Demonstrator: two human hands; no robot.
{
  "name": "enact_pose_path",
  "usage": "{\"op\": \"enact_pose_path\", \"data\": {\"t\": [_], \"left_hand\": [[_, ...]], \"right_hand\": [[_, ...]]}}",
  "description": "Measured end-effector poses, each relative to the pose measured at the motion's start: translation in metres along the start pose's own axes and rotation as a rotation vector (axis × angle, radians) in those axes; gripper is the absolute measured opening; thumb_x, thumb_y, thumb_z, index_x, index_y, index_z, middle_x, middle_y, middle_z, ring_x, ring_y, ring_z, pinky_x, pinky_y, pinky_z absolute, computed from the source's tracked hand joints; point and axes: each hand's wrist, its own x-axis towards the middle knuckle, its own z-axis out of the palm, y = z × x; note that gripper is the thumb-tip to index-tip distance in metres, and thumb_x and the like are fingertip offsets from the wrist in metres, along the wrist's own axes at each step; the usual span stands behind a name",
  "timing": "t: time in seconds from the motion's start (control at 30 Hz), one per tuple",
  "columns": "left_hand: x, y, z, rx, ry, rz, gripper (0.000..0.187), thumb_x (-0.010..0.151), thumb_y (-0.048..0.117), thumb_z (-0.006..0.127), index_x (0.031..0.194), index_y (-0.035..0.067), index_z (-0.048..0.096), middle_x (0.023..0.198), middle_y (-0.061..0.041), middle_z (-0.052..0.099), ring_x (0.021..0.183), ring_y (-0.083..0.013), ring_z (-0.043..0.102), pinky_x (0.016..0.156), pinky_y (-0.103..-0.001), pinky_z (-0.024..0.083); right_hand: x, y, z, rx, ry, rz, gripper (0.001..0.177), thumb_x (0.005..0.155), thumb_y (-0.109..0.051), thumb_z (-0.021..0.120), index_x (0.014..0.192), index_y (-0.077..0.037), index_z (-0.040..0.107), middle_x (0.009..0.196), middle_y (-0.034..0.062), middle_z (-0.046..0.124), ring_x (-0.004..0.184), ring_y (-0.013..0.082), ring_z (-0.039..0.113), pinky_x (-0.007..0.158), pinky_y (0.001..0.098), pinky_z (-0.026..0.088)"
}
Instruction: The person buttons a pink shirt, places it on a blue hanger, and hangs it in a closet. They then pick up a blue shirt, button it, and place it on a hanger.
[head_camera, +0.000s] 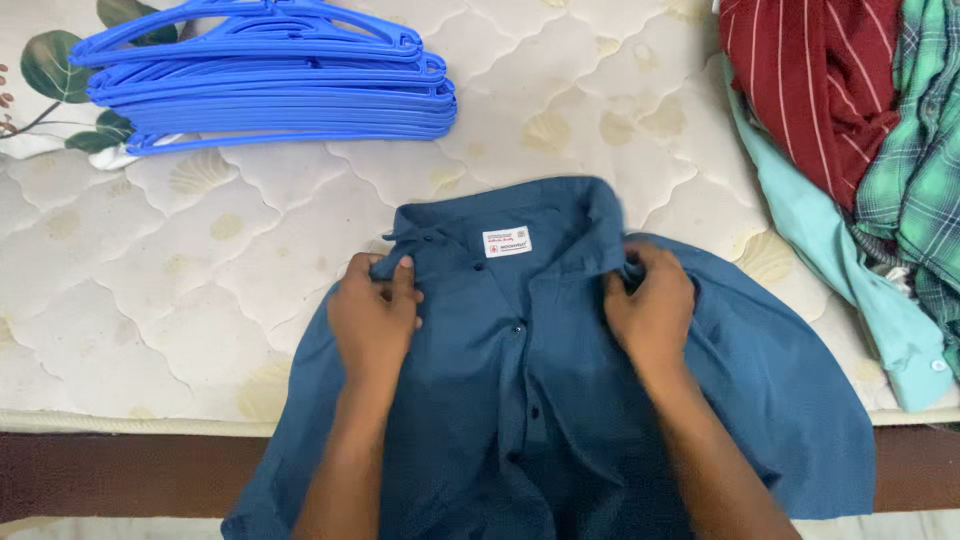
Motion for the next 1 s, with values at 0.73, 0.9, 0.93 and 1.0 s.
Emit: {"op": "enact_pose_path", "data": {"t": [0.73, 0.9, 0.93, 1.0], "left_hand": [[0.093, -0.006, 0.022, -0.026, 0.164, 0.642, 0.031, 0.103, 0.005, 0.062, 0.130, 0.005, 0.046, 0.100, -0.022, 0.068, 0.089, -0.0358, 0.070, 0.077, -0.044, 0.054], [0.100, 0.008, 0.042, -0.195, 0.061, 0.589, 0.088, 0.089, 0.001, 0.072, 0.156, 0.003, 0.015, 0.117, -0.022, 0.064, 0.101, -0.0323, 0.070, 0.084, -0.041, 0.057], [0.090, 0.010, 0.047, -0.212, 0.054, 0.509, 0.084, 0.088, 0.002, 0.072, 0.154, 0.005, 0.020, 0.114, -0.018, 0.066, 0.096, -0.0280, 0.071, 0.081, -0.039, 0.058], [0.054, 0.007, 0.054, -0.240, 0.035, 0.344, 0.078, 0.086, 0.005, 0.072, 0.152, 0.009, 0.031, 0.108, -0.011, 0.070, 0.086, -0.0193, 0.072, 0.074, -0.033, 0.059]], "right_hand": [[0.104, 0.026, 0.025, 0.120, 0.246, -0.216, 0.019, 0.087, 0.005, 0.070, 0.104, 0.000, 0.062, 0.095, 0.0204, 0.054, 0.092, 0.0393, 0.055, 0.081, 0.0466, 0.044], [0.127, 0.003, 0.027, 0.275, 0.080, -0.150, 0.047, 0.084, 0.009, 0.067, 0.128, -0.005, 0.058, 0.117, 0.0209, 0.051, 0.080, 0.0303, 0.062, 0.077, 0.0396, 0.053], [0.118, -0.005, 0.029, 0.341, 0.022, -0.047, 0.056, 0.083, 0.009, 0.066, 0.136, -0.006, 0.055, 0.122, 0.0221, 0.048, 0.072, 0.0274, 0.064, 0.071, 0.0370, 0.054], [0.085, -0.021, 0.027, 0.350, 0.072, -0.101, 0.062, 0.083, 0.010, 0.070, 0.141, -0.003, 0.053, 0.132, 0.0215, 0.049, 0.079, 0.0221, 0.068, 0.072, 0.0303, 0.058]]}}
